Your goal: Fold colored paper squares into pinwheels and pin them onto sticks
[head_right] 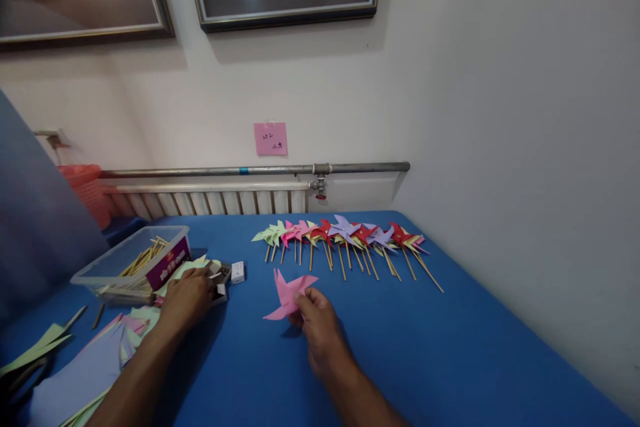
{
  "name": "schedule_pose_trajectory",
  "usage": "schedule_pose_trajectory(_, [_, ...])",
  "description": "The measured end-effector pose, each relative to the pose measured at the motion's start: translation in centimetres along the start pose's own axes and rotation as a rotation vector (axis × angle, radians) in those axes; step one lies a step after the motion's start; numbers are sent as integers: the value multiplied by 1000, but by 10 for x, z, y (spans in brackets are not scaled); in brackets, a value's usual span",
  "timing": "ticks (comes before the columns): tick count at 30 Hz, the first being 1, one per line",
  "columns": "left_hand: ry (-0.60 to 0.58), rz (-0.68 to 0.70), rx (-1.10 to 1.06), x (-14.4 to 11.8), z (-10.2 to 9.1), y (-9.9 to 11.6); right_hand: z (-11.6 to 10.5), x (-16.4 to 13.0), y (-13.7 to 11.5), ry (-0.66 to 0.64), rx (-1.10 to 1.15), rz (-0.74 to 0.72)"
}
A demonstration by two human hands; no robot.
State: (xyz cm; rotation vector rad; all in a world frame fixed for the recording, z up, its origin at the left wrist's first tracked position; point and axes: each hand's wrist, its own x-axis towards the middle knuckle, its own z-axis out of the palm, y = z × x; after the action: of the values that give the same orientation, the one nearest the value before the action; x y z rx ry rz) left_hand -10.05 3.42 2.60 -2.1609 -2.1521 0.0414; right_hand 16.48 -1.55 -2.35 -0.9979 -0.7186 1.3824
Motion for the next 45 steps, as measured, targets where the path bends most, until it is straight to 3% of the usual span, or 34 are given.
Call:
schedule_pose_trajectory(10, [33,1,-32,-3,-2,6,-6,4,-1,61,190,170])
schedule_pose_trajectory(19, [22,15,-71,-2,-6,1,0,-3,-4,9,43,17])
schedule_pose_trajectory(23, [142,58,-106,-4,-13,-7,0,-2,-3,21,31,8])
schedule_pose_trajectory(26, [233,192,-246,-10,-20,-2,-1,0,0,27,19,-3])
schedule_pose_trajectory(29, [102,417,-388,-17,-19,18,-1,1,3,33,7,-9])
schedule_pose_trajectory(32, [-52,509,-345,-22,-10,42,-1,2,2,33,-8,-8])
schedule_pose_trajectory(36, [-131,496,-323,-23,1,54,-1,0,0,29,-10,-1])
schedule_pose_trajectory(45, [-184,429,-399,-16,-2,42,-1,0,0,37,-14,-11])
